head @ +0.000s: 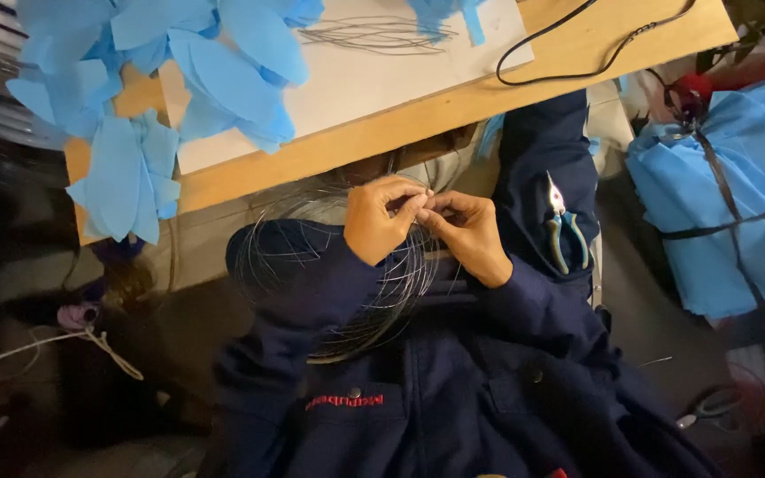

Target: Cutting and preparing thin metal wires from a coil for use in upholstery or frame making.

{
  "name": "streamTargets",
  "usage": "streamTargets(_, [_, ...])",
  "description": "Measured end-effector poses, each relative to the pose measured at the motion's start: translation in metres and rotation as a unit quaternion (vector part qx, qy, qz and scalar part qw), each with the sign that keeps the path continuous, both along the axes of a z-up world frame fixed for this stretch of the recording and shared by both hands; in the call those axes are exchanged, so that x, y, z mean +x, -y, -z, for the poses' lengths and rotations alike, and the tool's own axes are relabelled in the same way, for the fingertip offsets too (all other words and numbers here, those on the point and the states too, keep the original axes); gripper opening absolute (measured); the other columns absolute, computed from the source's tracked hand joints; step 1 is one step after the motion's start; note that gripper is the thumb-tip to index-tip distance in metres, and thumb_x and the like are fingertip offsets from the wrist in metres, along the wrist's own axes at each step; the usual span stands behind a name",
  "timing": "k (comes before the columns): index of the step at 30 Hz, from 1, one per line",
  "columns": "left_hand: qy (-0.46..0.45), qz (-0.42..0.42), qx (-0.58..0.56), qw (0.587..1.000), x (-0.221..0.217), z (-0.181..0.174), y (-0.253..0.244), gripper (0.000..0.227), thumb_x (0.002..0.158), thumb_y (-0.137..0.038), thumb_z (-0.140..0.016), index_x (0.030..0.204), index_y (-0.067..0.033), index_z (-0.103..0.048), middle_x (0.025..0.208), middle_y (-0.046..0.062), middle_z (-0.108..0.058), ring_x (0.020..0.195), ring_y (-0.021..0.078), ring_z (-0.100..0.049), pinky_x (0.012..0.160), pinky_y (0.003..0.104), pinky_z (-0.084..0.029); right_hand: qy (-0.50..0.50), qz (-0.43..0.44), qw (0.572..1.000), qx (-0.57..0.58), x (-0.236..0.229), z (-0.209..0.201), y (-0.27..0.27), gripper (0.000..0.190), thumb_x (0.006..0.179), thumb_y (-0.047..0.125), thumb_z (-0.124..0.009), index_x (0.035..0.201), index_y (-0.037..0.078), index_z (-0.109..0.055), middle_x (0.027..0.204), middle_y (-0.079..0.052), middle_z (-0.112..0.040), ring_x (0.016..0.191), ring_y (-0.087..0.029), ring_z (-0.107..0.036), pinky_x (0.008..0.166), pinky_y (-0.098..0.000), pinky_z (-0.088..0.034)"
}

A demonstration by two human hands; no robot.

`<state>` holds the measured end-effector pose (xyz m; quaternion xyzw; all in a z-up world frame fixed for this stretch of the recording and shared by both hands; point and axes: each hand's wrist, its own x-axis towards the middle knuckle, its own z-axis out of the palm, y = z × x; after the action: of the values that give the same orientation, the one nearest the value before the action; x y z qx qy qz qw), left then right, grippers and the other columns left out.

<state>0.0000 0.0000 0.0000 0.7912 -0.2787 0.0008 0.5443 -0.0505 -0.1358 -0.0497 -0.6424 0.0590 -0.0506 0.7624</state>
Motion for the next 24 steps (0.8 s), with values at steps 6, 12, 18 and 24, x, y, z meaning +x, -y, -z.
streamTargets(6, [-0.001, -0.008, -0.005, 1.0, 0.0001, 0.0032, 0.0009, 0.007, 0.079, -0.006, -0.06, 0.076, -0.0054, -0.067, 0.075, 0.007, -0.067, 0.075, 0.0269, -0.065, 0.068, 0.033, -0.05, 0.012, -0.003, 1.0, -0.014, -0.0001, -0.0036, -0.0008, 0.01, 0.075, 0.004, -0.07, 0.078, -0.004, -0.066, 0.056, -0.009, -0.059, 0.053, -0.006, -0.052, 0.047, -0.0178, -0.044])
streamTargets(12, [0.008, -0.013, -0.012, 1.0, -0.0014, -0.0019, 0.0023, 0.007, 0.079, -0.005, -0.06, 0.076, -0.0006, -0.065, 0.074, 0.011, -0.066, 0.073, 0.0306, -0.064, 0.068, 0.035, -0.051, 0.003, 0.002, 1.0, -0.015, 0.0002, 0.0018, -0.0011, 0.012, 0.074, 0.004, -0.071, 0.081, -0.005, -0.066, 0.059, -0.011, -0.061, 0.051, -0.008, -0.055, 0.047, -0.0189, -0.046])
streamTargets(18, [0.013, -0.012, -0.017, 1.0, -0.0019, 0.0002, 0.0025, 0.007, 0.08, -0.006, -0.06, 0.077, -0.0017, -0.065, 0.074, 0.012, -0.065, 0.075, 0.0309, -0.064, 0.068, 0.036, -0.051, 0.001, 0.001, 1.0, -0.011, 0.0007, -0.0013, -0.002, 0.013, 0.074, 0.006, -0.072, 0.081, -0.004, -0.066, 0.06, -0.01, -0.061, 0.052, -0.008, -0.056, 0.047, -0.019, -0.047])
streamTargets(24, [0.015, 0.0, 0.01, 1.0, -0.0026, 0.0, 0.0007, 0.008, 0.081, -0.008, -0.059, 0.079, -0.0058, -0.067, 0.074, 0.008, -0.066, 0.074, 0.0285, -0.065, 0.067, 0.033, -0.051, 0.002, 0.009, 1.0, -0.002, 0.0005, 0.0025, -0.0034, 0.01, 0.073, 0.003, -0.072, 0.077, -0.004, -0.066, 0.058, -0.009, -0.059, 0.051, -0.008, -0.056, 0.046, -0.019, -0.046])
